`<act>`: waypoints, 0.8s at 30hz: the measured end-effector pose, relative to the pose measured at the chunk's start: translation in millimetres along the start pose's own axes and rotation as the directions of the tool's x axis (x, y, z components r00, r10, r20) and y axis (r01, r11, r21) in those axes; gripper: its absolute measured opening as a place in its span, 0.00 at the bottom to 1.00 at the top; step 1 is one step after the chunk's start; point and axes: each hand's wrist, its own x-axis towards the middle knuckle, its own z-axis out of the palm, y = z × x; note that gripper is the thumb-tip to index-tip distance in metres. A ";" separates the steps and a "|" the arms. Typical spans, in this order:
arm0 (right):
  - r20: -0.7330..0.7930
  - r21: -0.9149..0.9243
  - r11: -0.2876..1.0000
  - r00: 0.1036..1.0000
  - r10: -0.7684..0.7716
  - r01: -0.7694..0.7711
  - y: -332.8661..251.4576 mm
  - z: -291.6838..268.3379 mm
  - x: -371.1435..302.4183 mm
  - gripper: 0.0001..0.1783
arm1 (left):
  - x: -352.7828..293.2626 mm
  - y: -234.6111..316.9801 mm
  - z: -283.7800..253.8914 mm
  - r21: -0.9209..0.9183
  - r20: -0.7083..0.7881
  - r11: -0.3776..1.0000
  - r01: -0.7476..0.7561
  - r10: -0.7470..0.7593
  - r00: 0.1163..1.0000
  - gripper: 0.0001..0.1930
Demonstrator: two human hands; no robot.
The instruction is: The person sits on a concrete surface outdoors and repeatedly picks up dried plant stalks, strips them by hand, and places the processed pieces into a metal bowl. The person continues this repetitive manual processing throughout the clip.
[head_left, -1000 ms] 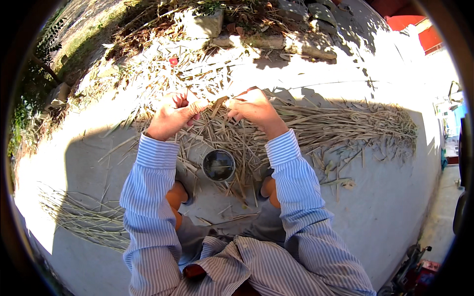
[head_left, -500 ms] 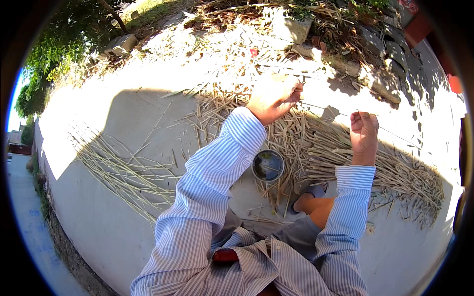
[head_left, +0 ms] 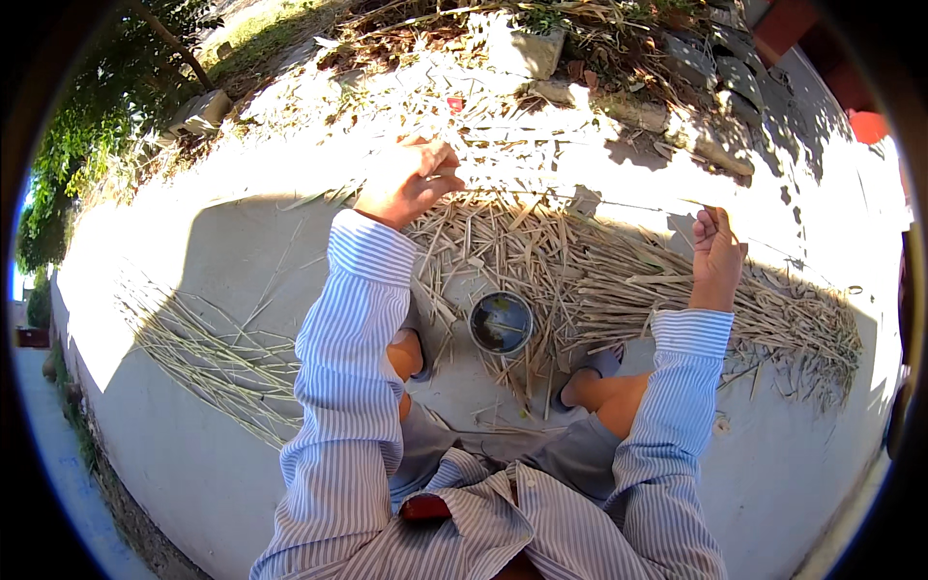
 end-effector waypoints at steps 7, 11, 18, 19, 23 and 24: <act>-0.101 -0.077 0.996 0.994 -0.050 0.043 -12.2 -21.5 12.9 0.10 | -7.0 5.0 -18.3 -0.252 0.050 0.933 0.258 -0.254 0.966 0.13; -0.108 -0.050 0.999 0.994 -0.009 0.004 -22.7 -36.4 16.7 0.11 | 3.4 23.5 -12.5 -0.571 0.031 0.760 0.312 -0.360 0.933 0.10; 0.050 -0.128 0.992 0.999 0.000 0.006 -20.4 0.5 -11.9 0.11 | 20.9 33.3 -0.2 -0.486 -0.277 0.843 0.231 -0.400 0.874 0.07; 0.166 -0.233 0.966 0.983 -0.074 0.112 -11.4 -7.7 -9.7 0.09 | 31.0 54.1 19.0 -0.296 -0.212 0.938 0.182 -0.251 0.945 0.07; 0.347 -0.019 1.000 0.937 0.028 -0.023 15.5 48.9 -62.1 0.12 | 45.8 87.7 63.3 0.256 -0.073 0.939 -0.229 0.255 0.964 0.08; 0.433 0.039 0.999 0.901 -0.029 0.014 19.4 48.5 -66.6 0.13 | 47.1 88.9 71.3 0.312 -0.062 0.920 -0.238 0.269 0.961 0.09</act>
